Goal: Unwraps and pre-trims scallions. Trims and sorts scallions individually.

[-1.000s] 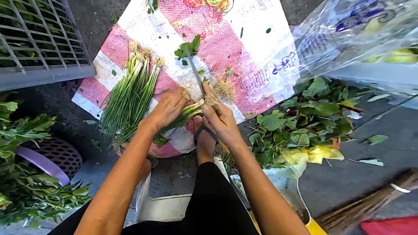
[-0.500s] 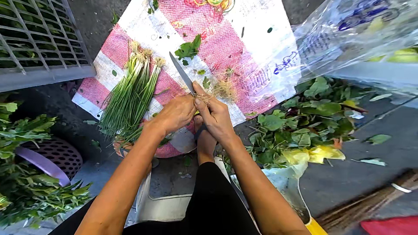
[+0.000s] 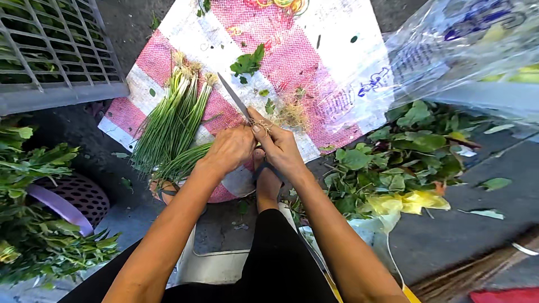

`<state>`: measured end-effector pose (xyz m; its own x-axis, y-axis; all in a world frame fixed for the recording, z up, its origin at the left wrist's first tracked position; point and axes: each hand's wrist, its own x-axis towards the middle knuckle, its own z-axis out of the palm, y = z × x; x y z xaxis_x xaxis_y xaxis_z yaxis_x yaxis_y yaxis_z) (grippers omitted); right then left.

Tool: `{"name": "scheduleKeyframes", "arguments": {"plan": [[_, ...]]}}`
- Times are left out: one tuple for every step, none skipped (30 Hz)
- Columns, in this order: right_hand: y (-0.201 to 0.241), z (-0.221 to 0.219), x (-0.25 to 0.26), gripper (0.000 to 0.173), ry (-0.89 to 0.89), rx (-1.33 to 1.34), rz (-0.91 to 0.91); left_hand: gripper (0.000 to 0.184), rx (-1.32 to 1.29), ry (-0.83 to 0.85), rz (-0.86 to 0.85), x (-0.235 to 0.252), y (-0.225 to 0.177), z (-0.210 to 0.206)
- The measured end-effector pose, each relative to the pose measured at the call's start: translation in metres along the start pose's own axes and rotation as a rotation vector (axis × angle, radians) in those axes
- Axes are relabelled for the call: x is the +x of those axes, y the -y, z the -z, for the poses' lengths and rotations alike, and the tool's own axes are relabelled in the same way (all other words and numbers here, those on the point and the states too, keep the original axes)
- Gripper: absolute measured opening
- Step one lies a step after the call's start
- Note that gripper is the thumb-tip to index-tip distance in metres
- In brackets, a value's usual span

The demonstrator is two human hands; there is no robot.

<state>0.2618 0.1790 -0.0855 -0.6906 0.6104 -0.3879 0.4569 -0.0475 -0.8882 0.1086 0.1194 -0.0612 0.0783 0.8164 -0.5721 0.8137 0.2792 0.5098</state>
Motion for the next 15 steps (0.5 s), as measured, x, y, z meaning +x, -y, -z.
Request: {"name": "scheduleKeyframes", "arguments": {"plan": [[0.003, 0.0, -0.001, 0.045, 0.012, 0.047, 0.018, 0.03, -0.027, 0.018, 0.031, 0.0, 0.0, 0.003], [0.007, 0.002, -0.002, 0.045, 0.027, 0.124, 0.025, 0.032, -0.062, -0.004, 0.063, 0.0, 0.002, 0.006], [0.012, 0.005, -0.005, 0.044, 0.047, 0.222, 0.02, 0.033, -0.102, -0.056, 0.106, -0.001, 0.007, 0.01], [0.017, 0.008, -0.008, 0.044, 0.049, 0.319, -0.005, 0.034, -0.144, -0.09, 0.18, -0.004, 0.013, 0.019], [0.019, 0.012, -0.011, 0.044, 0.021, 0.365, -0.035, 0.037, -0.192, -0.1, 0.275, -0.01, 0.02, 0.034], [0.018, 0.019, -0.014, 0.046, -0.022, 0.331, -0.065, 0.039, -0.215, -0.133, 0.354, -0.02, 0.028, 0.051], [0.014, 0.029, -0.017, 0.051, -0.059, 0.224, -0.101, 0.041, -0.217, -0.179, 0.432, -0.033, 0.034, 0.071], [0.008, 0.041, -0.02, 0.059, -0.067, 0.097, -0.147, 0.043, -0.207, -0.205, 0.522, -0.051, 0.037, 0.094], [-0.002, 0.052, -0.023, 0.068, -0.089, 0.003, -0.19, 0.046, -0.194, -0.228, 0.6, -0.07, 0.038, 0.116], [-0.012, 0.059, -0.027, 0.074, -0.142, -0.053, -0.234, 0.046, -0.158, -0.283, 0.636, -0.089, 0.042, 0.134], [-0.022, 0.065, -0.03, 0.076, -0.219, -0.074, -0.274, 0.045, -0.113, -0.368, 0.638, -0.105, 0.049, 0.145], [-0.029, 0.071, -0.033, 0.074, -0.285, -0.091, -0.29, 0.043, -0.079, -0.454, 0.632, -0.115, 0.056, 0.151], [-0.033, 0.075, -0.036, 0.07, -0.345, -0.112, -0.297, 0.043, -0.069, -0.514, 0.643, -0.117, 0.058, 0.154], [-0.036, 0.078, -0.039, 0.066, -0.407, -0.138, -0.296, 0.043, -0.082, -0.542, 0.658, -0.111, 0.055, 0.154], [-0.038, 0.078, -0.039, 0.063, -0.496, -0.195, -0.294, 0.044, -0.095, -0.534, 0.677, -0.098, 0.049, 0.15]]}}
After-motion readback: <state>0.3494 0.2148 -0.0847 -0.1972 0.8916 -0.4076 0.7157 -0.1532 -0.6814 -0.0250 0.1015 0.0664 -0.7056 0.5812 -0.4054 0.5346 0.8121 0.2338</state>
